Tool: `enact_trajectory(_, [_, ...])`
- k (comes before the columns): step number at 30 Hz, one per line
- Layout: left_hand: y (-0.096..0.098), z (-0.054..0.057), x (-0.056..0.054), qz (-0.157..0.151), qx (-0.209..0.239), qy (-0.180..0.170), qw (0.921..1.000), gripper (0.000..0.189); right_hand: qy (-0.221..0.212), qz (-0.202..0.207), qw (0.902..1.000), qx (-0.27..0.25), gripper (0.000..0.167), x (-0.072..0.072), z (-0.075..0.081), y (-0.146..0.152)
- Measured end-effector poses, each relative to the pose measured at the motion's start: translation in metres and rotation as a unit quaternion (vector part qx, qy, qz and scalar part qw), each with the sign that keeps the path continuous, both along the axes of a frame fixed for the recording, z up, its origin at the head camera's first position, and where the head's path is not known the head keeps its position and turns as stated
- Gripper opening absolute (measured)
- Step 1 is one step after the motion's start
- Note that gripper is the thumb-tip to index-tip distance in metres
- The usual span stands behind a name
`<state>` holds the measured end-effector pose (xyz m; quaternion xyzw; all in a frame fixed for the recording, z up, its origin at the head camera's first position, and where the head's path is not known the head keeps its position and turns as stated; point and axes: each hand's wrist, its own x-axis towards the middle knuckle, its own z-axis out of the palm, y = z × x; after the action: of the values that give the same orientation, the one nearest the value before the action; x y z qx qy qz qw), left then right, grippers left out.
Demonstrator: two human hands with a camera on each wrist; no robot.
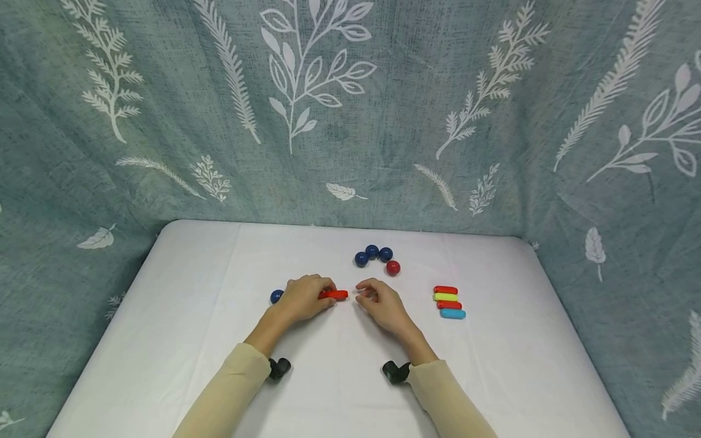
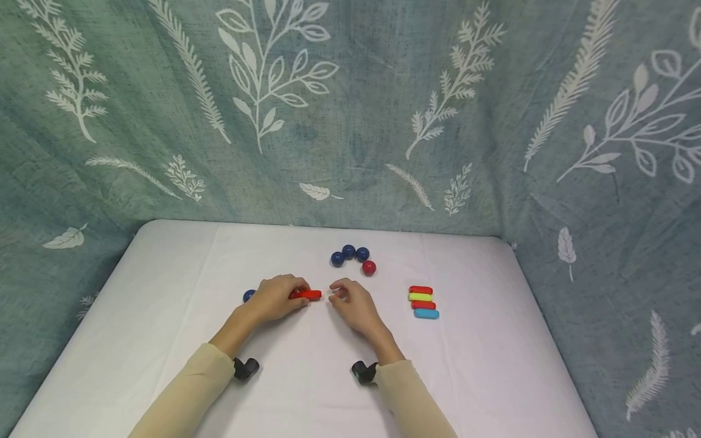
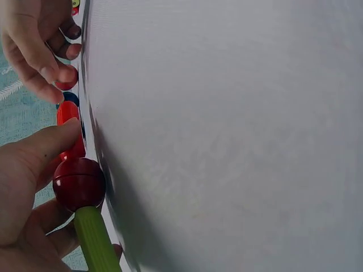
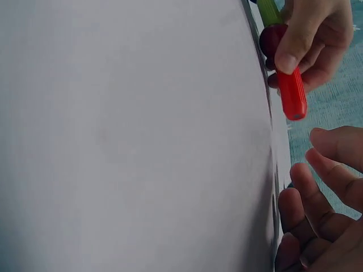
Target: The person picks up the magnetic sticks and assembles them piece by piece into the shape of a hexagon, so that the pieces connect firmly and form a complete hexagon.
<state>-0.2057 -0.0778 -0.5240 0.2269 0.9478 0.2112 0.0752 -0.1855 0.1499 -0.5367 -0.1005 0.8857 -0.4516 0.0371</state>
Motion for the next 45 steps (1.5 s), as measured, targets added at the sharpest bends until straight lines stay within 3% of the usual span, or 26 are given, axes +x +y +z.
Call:
enact_trajectory(10, [-0.001, 0.003, 0.001, -0.002, 0.012, -0.010, 0.9999, 0.026, 0.001, -0.058, 0.9983, -0.004, 0.022, -0.005, 0.006, 0.029])
enact_trajectory(27, [-0.001, 0.002, -0.001, -0.001, 0.010, -0.017, 0.9998, 0.028, 0.037, -0.180, 0.9827, -0.023, 0.029, -0.037, 0.009, 0.055])
enact_trajectory(35, [-0.001, 0.005, 0.001, -0.003, 0.010, -0.022, 0.9997, 0.027, -0.021, -0.179, 0.9824, -0.049, 0.042, -0.048, 0.001, 0.057])
enact_trajectory(40, [-0.001, 0.005, 0.001, -0.002, 0.006, -0.022, 0.9997, 0.028, -0.066, -0.183, 0.9804, -0.032, 0.049, -0.049, -0.004, 0.055])
enact_trajectory(45, [-0.002, 0.004, 0.001, -0.004, 0.006, -0.022, 0.9997, 0.028, -0.066, -0.190, 0.9789, -0.036, 0.051, -0.048, -0.007, 0.054])
